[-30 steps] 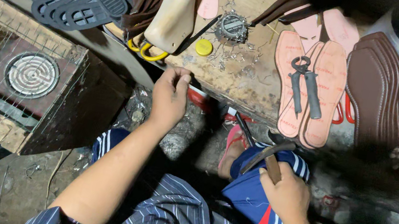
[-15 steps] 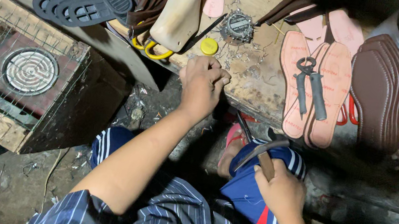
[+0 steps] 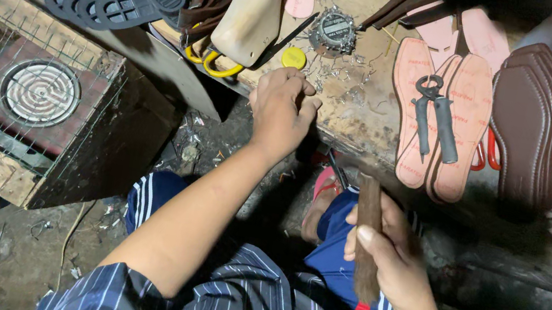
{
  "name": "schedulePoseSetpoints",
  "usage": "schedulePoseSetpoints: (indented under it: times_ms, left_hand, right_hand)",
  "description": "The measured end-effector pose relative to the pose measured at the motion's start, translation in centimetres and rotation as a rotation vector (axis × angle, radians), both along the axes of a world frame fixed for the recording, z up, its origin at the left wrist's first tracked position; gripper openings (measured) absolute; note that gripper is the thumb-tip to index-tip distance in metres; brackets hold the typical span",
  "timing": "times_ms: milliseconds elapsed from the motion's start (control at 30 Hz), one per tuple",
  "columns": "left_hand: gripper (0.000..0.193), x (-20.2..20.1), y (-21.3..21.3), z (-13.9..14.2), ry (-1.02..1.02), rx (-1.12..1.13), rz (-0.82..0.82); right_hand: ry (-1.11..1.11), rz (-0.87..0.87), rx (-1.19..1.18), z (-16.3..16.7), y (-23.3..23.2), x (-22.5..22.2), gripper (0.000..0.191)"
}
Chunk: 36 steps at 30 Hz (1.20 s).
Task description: The person sits on the floor of a shoemaking workshop, stacks pink foam insoles and aligns them with brown sole pieces, marks the insoles with a pen, then uses a small hammer to drive tacks into a sole at the workbench.
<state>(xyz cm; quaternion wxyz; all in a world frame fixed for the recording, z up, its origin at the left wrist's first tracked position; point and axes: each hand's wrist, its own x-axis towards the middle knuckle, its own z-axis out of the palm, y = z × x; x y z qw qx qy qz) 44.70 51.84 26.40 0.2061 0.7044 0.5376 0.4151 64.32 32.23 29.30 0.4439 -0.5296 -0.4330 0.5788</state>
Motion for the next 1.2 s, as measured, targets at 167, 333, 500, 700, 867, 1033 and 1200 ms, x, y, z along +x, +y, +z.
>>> schedulePoseSetpoints:
  times_ms: [167,333,500,700,867,1033,1200]
  left_hand:
    - [0.021,-0.1,0.1,0.1,-0.045,0.031,-0.031]
    - [0.02,-0.2,0.1,0.2,-0.041,0.018,-0.036]
    - [0.023,-0.2,0.3,0.7,-0.025,-0.026,-0.044]
    - [0.027,-0.3,0.4,1.1,-0.019,-0.039,-0.056]
    - [0.027,-0.1,0.3,1.2,-0.005,-0.044,-0.044]
    - [0.026,0.0,0.3,1.5,0.002,-0.057,-0.022]
    - [0.027,-0.1,0.1,1.7,-0.01,-0.051,-0.033]
  right_hand:
    - [-0.437,-0.168,-0.112,1.7,2.4,-2.0,0.058]
    - [-0.843,-0.187,0.375,1.8,4.9,-3.0,0.065]
    - [-0.925,-0.163,0.485,1.7,6.4,-3.0,0.061]
    - [-0.978,-0.161,0.484,1.9,7.4,-4.0,0.058]
    - [-1.069,-0.228,0.513,2.2,7.0,-4.3,0.053]
    - [-1.089,-0.201,0.497,1.2,6.7,-4.6,0.052]
    - [-1.131,-0.215,0.557,0.1,6.6,-4.1,0.056]
